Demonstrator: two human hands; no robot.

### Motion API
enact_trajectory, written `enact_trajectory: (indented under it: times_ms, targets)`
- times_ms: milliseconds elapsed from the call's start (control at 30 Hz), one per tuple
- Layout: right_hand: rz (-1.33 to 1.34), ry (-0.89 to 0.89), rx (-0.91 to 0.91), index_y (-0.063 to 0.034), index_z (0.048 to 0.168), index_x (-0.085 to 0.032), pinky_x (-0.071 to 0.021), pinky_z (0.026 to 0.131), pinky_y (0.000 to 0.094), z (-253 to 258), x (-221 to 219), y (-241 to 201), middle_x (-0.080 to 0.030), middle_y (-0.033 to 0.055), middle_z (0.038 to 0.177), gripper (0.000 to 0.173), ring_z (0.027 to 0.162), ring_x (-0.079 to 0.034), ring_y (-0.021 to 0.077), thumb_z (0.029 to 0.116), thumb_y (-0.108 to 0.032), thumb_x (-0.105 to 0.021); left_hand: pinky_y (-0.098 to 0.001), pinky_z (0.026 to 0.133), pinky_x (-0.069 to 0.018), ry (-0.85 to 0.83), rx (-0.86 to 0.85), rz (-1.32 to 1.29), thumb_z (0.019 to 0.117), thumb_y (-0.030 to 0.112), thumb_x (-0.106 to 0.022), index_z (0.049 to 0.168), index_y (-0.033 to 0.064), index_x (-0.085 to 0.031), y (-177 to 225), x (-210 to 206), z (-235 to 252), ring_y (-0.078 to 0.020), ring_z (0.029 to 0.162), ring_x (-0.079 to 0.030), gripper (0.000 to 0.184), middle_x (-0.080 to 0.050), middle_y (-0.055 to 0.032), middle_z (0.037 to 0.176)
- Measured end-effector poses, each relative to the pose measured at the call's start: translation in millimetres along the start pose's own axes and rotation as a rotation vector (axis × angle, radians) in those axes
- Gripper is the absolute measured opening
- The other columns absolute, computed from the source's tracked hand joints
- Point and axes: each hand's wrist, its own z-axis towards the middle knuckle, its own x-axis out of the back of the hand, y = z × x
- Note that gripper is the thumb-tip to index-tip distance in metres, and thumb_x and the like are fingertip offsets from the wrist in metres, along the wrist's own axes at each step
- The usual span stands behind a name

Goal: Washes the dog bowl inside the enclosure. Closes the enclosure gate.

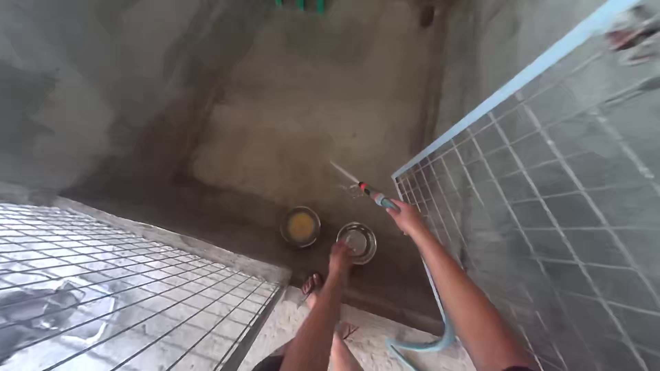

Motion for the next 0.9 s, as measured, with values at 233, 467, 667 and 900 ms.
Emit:
enact_trajectory:
  times_ms: [233, 467, 667, 900]
  targets:
    - [-0.023, -0.021, 0.048, -0.0122, 0.157, -0.041, -0.0471, 0.055, 0.0381, 23.2, 21.1, 38.5, -0.062, 0.0176, 0.099, 0.047, 0.062, -0.053, 0.0212, 0.1106, -0.022, -0.046, -0.0569, 0.109, -0.0428, 0.510, 0.186, 0.293, 0.1022, 0.023, -0.063, 0.151, -0.0054, -0.038, -102.9, 129.0, 258.5, -0.0442, 0.133, -0.052, 0.061, -0.051, -0.0316, 0.144]
    - [0.064, 0.072, 0.018, -0.0156, 0.152, -0.047, -0.0391, 0.039, 0.0202, 75.2, 35.7, 107.3, -0.059, 0.0031, 0.084, 0.044, 0.047, -0.045, 0.0045, 0.1093, -0.022, -0.047, -0.0496, 0.105, -0.0489, 0.583, 0.151, 0.037, 0.1078, 0.015, -0.051, 0.151, -0.0091, -0.033, -160.7, 181.8, 339.6, -0.0389, 0.128, -0.055, 0.052, -0.046, -0.0316, 0.147]
    - [-0.062, 0.075, -0.060, -0.0131, 0.153, -0.047, -0.0396, 0.044, 0.0253, 73.7, 14.8, 100.9, -0.058, 0.0071, 0.085, 0.045, 0.051, -0.045, 0.0085, 0.1085, -0.021, -0.052, -0.0365, 0.069, -0.0500, 0.619, 0.158, -0.034, 0.1034, 0.010, -0.052, 0.134, -0.0051, -0.049, -132.6, 164.0, 340.8, -0.0205, 0.076, -0.052, 0.034, -0.056, -0.0182, 0.108]
    - [-0.288, -0.339, 0.006, -0.0108, 0.154, -0.047, -0.0507, 0.097, 0.0566, 12.1, -60.9, 62.0, -0.062, 0.0246, 0.135, 0.055, 0.112, -0.066, 0.0403, 0.1036, -0.024, -0.063, -0.0275, 0.058, -0.0475, 0.659, -0.086, -0.319, 0.1033, 0.009, -0.050, 0.121, -0.0004, -0.051, -8.0, 158.3, 259.8, -0.0135, 0.062, -0.050, 0.020, -0.051, -0.0088, 0.086]
